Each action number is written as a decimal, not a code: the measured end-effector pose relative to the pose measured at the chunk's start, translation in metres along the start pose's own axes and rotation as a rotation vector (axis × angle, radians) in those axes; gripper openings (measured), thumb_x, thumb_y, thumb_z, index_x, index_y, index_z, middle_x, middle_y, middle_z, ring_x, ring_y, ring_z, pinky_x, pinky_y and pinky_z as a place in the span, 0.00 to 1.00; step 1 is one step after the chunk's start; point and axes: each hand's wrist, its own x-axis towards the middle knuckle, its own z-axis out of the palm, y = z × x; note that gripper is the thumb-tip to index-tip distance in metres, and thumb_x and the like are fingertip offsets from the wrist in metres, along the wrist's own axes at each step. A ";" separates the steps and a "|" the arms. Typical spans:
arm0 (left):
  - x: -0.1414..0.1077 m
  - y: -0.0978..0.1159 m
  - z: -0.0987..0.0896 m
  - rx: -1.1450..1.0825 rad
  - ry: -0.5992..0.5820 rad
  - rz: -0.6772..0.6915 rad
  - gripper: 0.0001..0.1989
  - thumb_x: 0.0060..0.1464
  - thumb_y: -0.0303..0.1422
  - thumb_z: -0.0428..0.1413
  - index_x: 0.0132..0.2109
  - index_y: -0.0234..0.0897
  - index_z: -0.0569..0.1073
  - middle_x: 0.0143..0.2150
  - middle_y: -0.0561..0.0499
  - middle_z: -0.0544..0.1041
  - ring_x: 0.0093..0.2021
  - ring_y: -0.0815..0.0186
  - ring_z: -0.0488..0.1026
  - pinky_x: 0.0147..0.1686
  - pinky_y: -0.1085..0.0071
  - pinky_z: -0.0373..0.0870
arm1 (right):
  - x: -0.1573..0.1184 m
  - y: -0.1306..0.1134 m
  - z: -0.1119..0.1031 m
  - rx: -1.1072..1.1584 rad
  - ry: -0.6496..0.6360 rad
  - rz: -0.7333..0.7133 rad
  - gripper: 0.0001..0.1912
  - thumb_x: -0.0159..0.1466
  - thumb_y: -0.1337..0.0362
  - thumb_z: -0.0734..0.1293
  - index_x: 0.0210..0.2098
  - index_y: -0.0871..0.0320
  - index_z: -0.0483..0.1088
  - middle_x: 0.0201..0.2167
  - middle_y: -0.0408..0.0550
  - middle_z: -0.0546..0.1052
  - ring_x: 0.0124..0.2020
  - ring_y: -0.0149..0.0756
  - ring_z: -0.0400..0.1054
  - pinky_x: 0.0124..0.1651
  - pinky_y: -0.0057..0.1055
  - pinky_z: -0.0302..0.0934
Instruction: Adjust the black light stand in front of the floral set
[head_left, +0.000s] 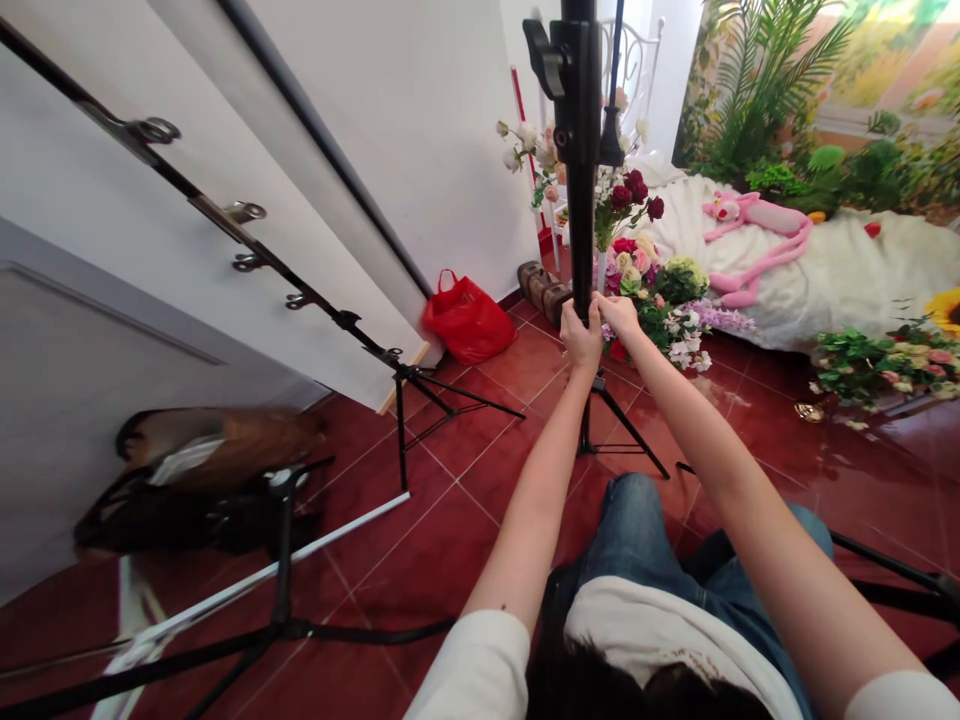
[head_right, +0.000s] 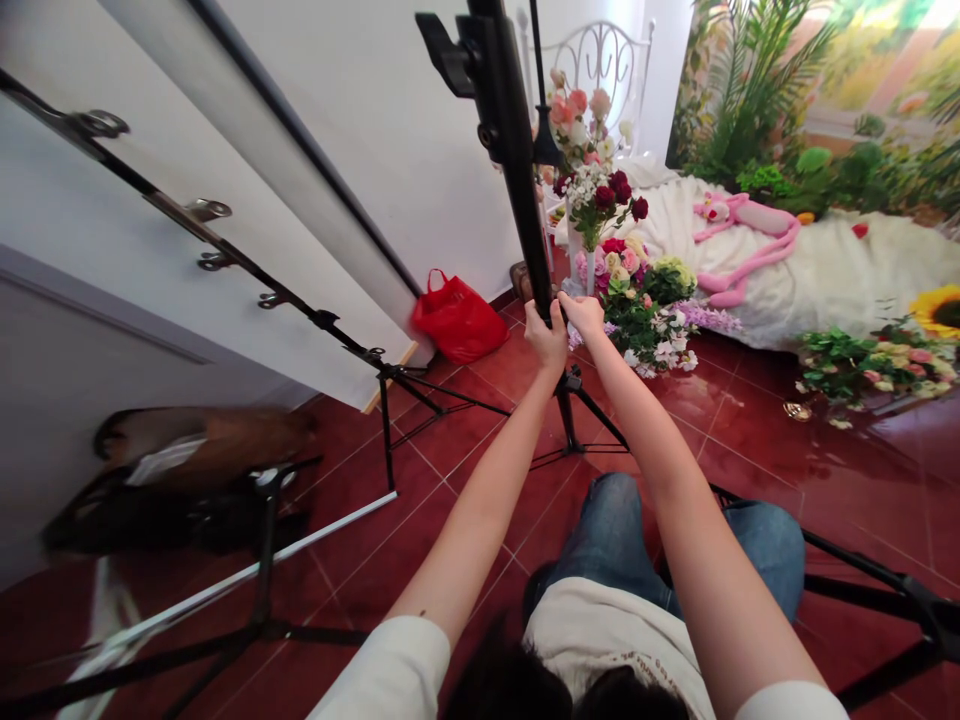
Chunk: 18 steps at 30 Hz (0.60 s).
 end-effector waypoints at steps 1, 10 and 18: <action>0.000 0.000 0.000 0.002 -0.002 -0.004 0.28 0.63 0.56 0.43 0.48 0.36 0.71 0.42 0.41 0.79 0.46 0.60 0.78 0.47 0.66 0.71 | -0.002 0.000 0.002 0.064 0.004 0.016 0.24 0.60 0.45 0.67 0.20 0.57 0.65 0.17 0.41 0.67 0.26 0.31 0.65 0.30 0.25 0.58; 0.000 0.004 -0.002 0.004 -0.024 -0.021 0.25 0.64 0.54 0.46 0.46 0.37 0.71 0.43 0.41 0.79 0.46 0.60 0.78 0.47 0.66 0.71 | -0.023 0.007 0.008 0.526 -0.154 -0.045 0.17 0.67 0.50 0.59 0.41 0.55 0.70 0.45 0.46 0.79 0.43 0.32 0.73 0.43 0.26 0.66; 0.000 0.006 -0.003 0.017 -0.018 -0.047 0.25 0.62 0.55 0.47 0.44 0.36 0.71 0.42 0.40 0.79 0.45 0.59 0.78 0.46 0.67 0.71 | -0.030 0.010 0.021 0.469 -0.118 -0.087 0.40 0.68 0.34 0.44 0.48 0.57 0.72 0.34 0.50 0.79 0.39 0.39 0.74 0.45 0.33 0.67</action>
